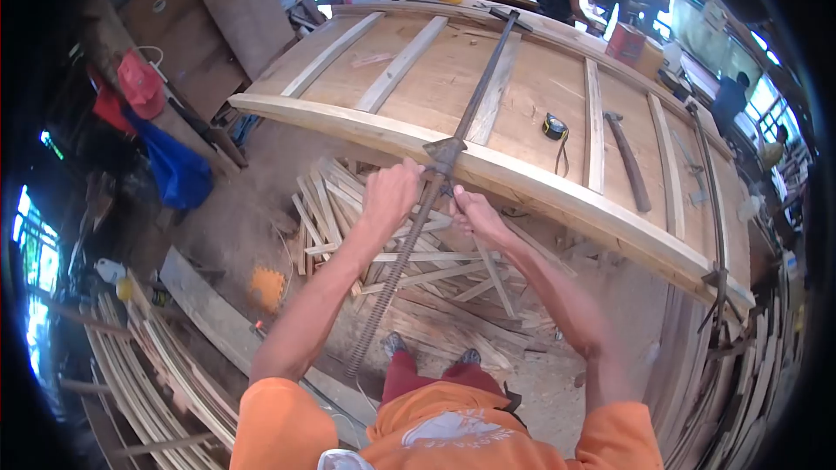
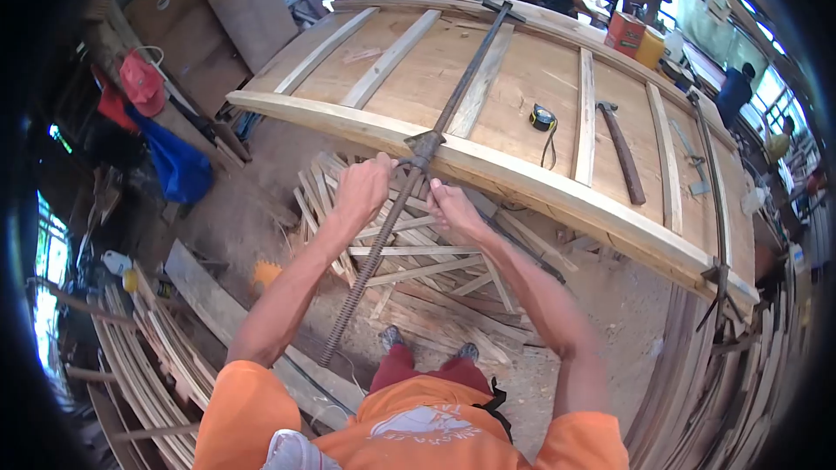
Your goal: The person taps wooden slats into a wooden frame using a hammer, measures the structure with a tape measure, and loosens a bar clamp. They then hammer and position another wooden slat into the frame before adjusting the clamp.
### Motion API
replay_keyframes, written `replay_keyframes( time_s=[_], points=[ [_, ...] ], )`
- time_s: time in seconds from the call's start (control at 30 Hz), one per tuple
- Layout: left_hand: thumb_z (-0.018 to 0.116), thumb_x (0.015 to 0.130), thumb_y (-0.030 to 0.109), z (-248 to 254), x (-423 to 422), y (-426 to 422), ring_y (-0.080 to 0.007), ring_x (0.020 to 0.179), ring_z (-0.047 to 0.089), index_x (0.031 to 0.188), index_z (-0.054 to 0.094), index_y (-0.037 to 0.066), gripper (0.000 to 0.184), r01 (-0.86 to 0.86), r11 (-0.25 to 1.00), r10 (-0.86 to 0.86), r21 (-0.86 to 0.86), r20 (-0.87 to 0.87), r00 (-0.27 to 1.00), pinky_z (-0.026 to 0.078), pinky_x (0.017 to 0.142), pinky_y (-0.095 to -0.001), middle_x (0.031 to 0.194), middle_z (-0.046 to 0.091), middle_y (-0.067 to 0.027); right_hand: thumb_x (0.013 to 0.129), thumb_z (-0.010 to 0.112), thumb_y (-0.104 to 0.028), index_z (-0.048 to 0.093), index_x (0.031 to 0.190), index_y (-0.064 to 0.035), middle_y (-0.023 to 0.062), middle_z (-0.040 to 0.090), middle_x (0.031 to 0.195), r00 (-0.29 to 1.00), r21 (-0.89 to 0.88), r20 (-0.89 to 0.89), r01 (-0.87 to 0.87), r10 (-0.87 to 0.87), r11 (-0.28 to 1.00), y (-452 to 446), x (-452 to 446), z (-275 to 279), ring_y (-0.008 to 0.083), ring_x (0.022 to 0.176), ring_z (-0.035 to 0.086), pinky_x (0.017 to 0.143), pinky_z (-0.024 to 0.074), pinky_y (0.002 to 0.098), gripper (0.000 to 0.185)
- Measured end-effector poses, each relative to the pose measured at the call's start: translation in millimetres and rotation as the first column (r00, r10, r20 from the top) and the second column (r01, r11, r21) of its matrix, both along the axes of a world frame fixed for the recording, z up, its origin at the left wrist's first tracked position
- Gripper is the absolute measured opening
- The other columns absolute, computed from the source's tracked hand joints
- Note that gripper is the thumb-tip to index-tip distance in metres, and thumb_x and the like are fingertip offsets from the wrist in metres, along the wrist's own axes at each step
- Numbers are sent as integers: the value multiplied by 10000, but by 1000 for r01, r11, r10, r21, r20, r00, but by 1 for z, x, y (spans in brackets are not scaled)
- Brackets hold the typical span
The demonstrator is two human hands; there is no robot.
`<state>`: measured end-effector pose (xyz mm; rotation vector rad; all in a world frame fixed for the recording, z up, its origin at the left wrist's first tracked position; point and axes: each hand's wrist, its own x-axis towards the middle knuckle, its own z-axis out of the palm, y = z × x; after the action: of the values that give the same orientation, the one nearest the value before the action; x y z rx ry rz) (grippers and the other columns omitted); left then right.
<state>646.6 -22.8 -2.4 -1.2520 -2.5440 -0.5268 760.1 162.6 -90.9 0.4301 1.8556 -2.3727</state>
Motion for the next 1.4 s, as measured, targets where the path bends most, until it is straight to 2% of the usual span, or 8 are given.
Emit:
replay_keyframes(
  time_s=[0.27,0.5,0.6,0.73,0.87,1.13,1.2,1.4],
  points=[
    [462,1106,260,-27,-14,-14,-454,709,714,893,622,8,367,3,992,-20,124,134,991,550,614,-557,723,687,-253,1147,353,-474,616,794,-11,93,550,604,987,420,134,22,-86,907,3,-6,45,204,507,544,484,465,375,639],
    [393,1149,426,-119,-6,-4,-249,595,471,903,554,54,474,-265,820,-442,508,855,271,443,622,-372,685,536,-48,1049,533,-420,755,1001,49,271,724,872,853,901,410,-323,325,-289,-12,-84,120,337,632,699,603,568,442,521],
    [411,1142,417,-133,-1,2,-243,681,511,974,581,31,454,-251,848,-452,467,884,118,460,692,-387,768,568,-72,1038,539,-458,712,1109,87,262,728,865,489,488,872,-864,25,-128,-38,-142,136,313,627,712,590,580,435,576],
    [438,1133,403,-128,-30,-1,-233,808,571,1080,622,-3,449,-272,860,-466,432,882,-72,485,798,-408,894,616,-107,1055,431,-633,626,1293,48,220,704,836,986,596,89,63,-144,800,-43,-33,192,236,528,638,515,534,319,747],
    [462,1125,317,1,-18,-1,-324,937,619,1141,595,-45,386,-77,696,-211,714,306,929,503,875,-477,1017,626,-171,1109,387,-570,629,1319,19,133,722,1137,889,484,-51,420,-454,768,-13,1,19,192,903,702,789,580,378,670],
    [515,1047,163,46,3,10,-460,923,686,990,689,-5,249,233,956,-263,180,164,951,527,808,-557,932,709,-266,1135,459,-394,681,1126,25,56,708,932,972,98,-136,205,-191,974,-55,-33,-31,193,795,670,756,551,373,475],
    [504,1050,160,-13,-48,3,-485,853,685,958,684,-29,277,200,941,-218,271,36,975,524,764,-593,855,695,-280,1140,453,-359,688,1112,10,73,710,856,989,619,143,-53,-47,784,-22,-31,-8,183,667,651,680,544,358,438],
    [663,984,238,-256,-80,-125,-435,970,736,1089,748,-21,293,-130,991,126,-25,491,862,576,899,-493,923,747,-263,1139,420,-405,682,1195,43,166,773,963,894,-113,-382,206,-234,972,-31,16,245,201,761,710,710,572,355,522]
  ],
)
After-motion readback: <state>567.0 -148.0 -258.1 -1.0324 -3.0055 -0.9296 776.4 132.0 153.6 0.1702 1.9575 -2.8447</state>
